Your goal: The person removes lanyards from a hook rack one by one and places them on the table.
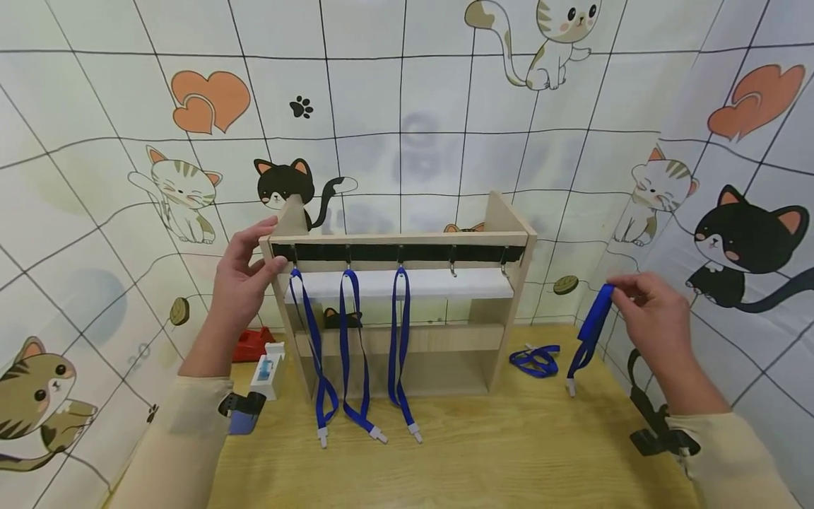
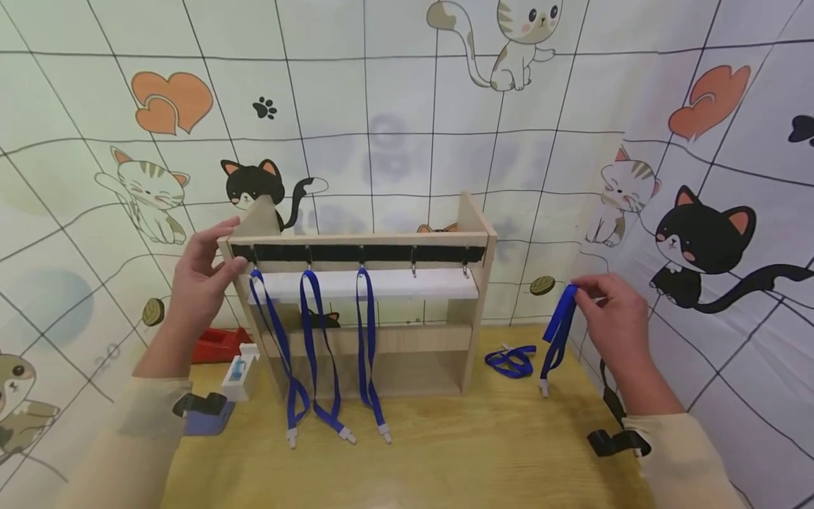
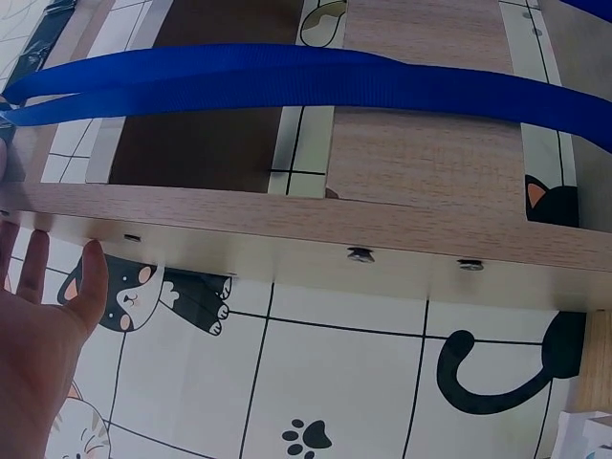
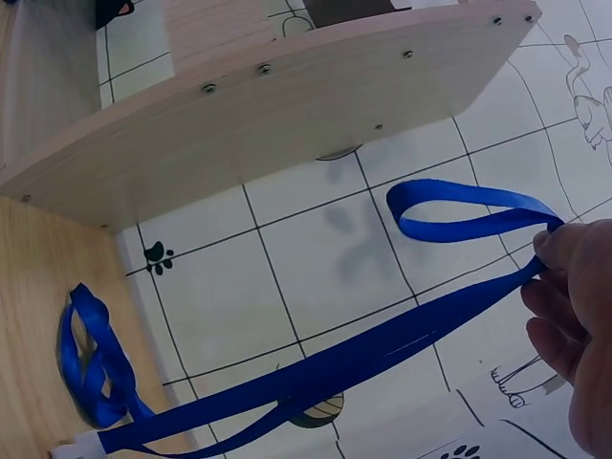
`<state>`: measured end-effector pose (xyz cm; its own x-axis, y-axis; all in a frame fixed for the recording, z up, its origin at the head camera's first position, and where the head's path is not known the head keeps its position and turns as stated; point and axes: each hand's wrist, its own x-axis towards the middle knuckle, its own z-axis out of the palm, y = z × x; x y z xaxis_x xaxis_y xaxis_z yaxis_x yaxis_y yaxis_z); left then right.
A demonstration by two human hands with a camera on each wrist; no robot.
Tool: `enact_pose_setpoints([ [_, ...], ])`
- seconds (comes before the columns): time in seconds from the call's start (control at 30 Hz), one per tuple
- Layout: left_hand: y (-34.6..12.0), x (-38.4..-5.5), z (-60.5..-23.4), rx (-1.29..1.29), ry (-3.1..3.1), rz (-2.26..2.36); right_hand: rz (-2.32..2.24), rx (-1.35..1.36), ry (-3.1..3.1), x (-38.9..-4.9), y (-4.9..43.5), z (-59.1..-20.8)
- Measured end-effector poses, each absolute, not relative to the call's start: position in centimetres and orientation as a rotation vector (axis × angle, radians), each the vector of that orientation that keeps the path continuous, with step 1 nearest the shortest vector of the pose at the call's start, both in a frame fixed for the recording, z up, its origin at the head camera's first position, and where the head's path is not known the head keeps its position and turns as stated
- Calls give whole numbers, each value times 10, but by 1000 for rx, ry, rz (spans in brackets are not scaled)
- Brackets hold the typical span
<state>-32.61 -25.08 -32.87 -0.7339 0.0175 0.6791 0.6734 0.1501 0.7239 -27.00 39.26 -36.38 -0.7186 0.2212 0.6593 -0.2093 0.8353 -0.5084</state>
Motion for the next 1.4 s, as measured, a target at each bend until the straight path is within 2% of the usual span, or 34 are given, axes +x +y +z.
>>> enact_pose_setpoints([
  [0.5, -251, -327, -329, -676, -1879, -1670, 792, 28, -2343, -255, 402, -389],
  [0.73, -251, -327, -329, -671, -1883, -1669, 764, 123, -2376, -262, 399, -406],
  [1.4, -249, -326, -329, -671, -1875, -1687, 982, 80, -2588, -278, 395, -456],
])
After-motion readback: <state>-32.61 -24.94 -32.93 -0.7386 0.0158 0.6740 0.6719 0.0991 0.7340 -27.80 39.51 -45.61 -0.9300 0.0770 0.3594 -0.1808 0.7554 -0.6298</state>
